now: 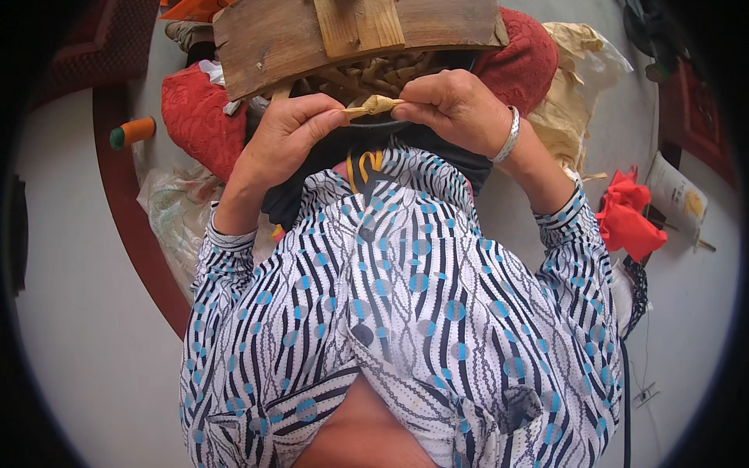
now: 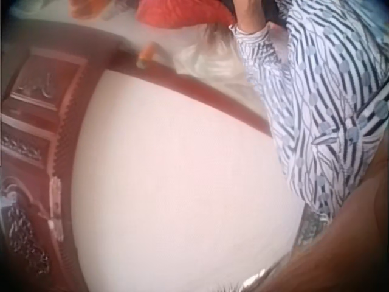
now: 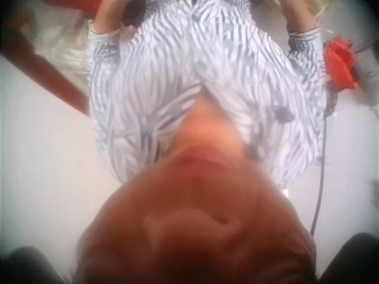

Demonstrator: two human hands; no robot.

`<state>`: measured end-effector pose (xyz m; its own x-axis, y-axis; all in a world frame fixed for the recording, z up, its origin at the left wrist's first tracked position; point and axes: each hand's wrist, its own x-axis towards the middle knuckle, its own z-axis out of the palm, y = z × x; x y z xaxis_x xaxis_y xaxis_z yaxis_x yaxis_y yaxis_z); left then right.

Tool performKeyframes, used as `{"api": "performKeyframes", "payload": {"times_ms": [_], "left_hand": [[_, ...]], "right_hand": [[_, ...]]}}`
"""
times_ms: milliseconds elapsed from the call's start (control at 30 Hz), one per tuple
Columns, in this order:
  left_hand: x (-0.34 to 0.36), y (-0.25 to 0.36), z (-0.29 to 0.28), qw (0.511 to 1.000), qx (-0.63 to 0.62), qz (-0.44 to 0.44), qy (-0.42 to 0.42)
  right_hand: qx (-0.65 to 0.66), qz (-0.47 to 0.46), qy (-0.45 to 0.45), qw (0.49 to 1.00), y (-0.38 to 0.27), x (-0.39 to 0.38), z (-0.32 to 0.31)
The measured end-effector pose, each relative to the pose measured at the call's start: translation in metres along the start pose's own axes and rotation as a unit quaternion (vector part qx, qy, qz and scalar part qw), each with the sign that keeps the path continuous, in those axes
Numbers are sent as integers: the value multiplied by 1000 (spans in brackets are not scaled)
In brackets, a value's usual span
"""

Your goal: The person weaves a basket by hand, repeatedly inserting and pulling thin strips of material through a wooden frame. They adjust the strips and tighten the weave as they work.

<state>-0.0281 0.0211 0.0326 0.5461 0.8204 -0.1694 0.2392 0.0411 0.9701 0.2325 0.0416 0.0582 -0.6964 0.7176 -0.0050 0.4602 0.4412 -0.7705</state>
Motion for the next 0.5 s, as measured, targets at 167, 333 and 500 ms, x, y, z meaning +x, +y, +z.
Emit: {"api": "performKeyframes", "payload": {"times_ms": [167, 333, 500], "left_hand": [[19, 9, -1, 998, -61, 23, -6], [39, 12, -17, 996, -85, 3, 24], [61, 5, -37, 994, -79, 22, 68]], "right_hand": [[40, 48, 68, 996, -19, 21, -14], [119, 111, 72, 984, -6, 35, -22], [92, 124, 169, 974, 7, 47, -22]]}}
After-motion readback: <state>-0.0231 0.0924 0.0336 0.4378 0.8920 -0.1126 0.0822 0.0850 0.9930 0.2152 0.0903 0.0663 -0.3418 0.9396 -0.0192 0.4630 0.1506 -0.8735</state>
